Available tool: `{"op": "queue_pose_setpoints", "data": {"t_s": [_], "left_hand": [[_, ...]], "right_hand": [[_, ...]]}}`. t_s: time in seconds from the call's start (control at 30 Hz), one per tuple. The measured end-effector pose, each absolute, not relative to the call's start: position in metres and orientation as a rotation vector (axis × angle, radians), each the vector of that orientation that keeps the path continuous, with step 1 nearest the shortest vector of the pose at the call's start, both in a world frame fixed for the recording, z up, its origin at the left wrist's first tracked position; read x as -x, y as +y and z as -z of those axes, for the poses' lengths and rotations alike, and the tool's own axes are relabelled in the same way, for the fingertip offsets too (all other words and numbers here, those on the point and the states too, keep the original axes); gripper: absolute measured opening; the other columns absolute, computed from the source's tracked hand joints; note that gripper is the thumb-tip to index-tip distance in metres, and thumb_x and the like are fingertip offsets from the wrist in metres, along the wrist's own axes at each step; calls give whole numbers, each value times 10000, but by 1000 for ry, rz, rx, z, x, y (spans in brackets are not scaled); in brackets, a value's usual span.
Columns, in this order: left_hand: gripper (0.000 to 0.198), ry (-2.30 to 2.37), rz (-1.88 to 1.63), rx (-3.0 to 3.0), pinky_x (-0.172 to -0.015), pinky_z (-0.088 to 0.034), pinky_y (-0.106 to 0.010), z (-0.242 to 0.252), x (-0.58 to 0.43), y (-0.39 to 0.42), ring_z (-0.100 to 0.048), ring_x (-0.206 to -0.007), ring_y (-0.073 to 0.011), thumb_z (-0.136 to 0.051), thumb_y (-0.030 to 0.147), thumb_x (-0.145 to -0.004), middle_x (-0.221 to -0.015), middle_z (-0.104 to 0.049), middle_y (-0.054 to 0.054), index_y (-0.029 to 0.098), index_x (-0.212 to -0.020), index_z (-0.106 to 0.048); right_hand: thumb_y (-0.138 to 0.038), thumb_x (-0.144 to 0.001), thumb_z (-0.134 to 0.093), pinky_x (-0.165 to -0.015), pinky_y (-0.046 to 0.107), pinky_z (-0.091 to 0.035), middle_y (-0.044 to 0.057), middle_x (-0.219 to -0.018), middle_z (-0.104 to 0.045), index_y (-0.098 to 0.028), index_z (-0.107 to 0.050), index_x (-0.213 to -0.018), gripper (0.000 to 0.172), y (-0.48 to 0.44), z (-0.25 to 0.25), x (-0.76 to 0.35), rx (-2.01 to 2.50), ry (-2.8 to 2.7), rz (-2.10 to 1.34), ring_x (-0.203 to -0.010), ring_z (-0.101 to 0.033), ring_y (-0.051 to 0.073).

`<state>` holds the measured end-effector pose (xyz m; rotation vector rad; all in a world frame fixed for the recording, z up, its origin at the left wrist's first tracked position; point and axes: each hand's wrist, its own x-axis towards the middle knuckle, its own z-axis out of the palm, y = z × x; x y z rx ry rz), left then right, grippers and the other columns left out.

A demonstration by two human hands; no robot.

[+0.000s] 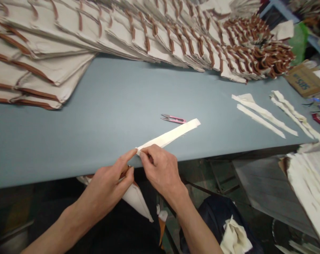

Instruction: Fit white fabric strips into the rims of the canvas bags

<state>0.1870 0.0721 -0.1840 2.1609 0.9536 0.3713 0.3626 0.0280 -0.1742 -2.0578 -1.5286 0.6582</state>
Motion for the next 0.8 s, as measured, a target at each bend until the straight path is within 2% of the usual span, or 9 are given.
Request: {"op": "queue_pose_setpoints", "data": {"t_s": [0.13, 0.3, 0.47, 0.53, 0.63, 0.7, 0.8], "left_hand": [[432, 995, -167, -2324, -643, -549, -333, 185, -197, 73, -791, -737, -284, -472, 141, -990, -832, -812, -85, 135, -1397, -615], [366, 1057, 58, -2400, -673, -576, -356, 179, -202, 72, -811, -812, -318, -515, 124, -989, -929, -831, -97, 171, -1325, -653], [235, 1116, -9, -2354, -640, -549, -331, 177, -193, 67, -802, -736, -297, -498, 131, -997, -788, -798, -58, 156, -1141, -682], [303, 1147, -48, -2357, -638, -547, -320, 177, -191, 65, -793, -696, -276, -493, 139, -1001, -776, -793, -47, 142, -1266, -640], [535, 1091, 82, -2445, -686, -571, -333, 172, -195, 65, -804, -750, -288, -503, 140, -1001, -860, -820, -82, 136, -1534, -466], [589, 1062, 278, -2488, -709, -587, -357, 167, -202, 66, -810, -816, -321, -508, 142, -1001, -906, -829, -120, 146, -1584, -424], [561, 1074, 472, -2494, -729, -601, -380, 157, -213, 69, -810, -878, -346, -494, 153, -1015, -946, -830, -152, 169, -1575, -461]], "right_hand": [[-222, -990, -558, -704, 295, -394, 24, -865, -752, -205, -728, -878, 205, 28, 175, -362, 2031, -1493, -653, -761, -652, 179], [-244, -965, -555, -673, 296, -382, 26, -805, -745, -202, -729, -823, 228, 30, 179, -366, 2017, -1396, -714, -702, -626, 177], [-274, -945, -558, -657, 304, -357, 18, -749, -706, -203, -743, -835, 226, 29, 182, -366, 1983, -1346, -712, -665, -582, 177], [-271, -933, -565, -655, 310, -338, 13, -728, -686, -206, -743, -824, 219, 28, 183, -365, 1964, -1321, -705, -651, -559, 174], [-262, -908, -583, -646, 310, -322, -2, -680, -644, -205, -729, -777, 204, 28, 183, -364, 1907, -1259, -717, -621, -523, 161], [-285, -899, -598, -631, 298, -337, -14, -652, -618, -202, -704, -745, 205, 28, 185, -367, 1845, -1188, -745, -608, -516, 151], [-382, -924, -573, -579, 268, -363, -42, -591, -534, -207, -619, -709, 281, 30, 189, -375, 1734, -1006, -750, -564, -473, 131]]}}
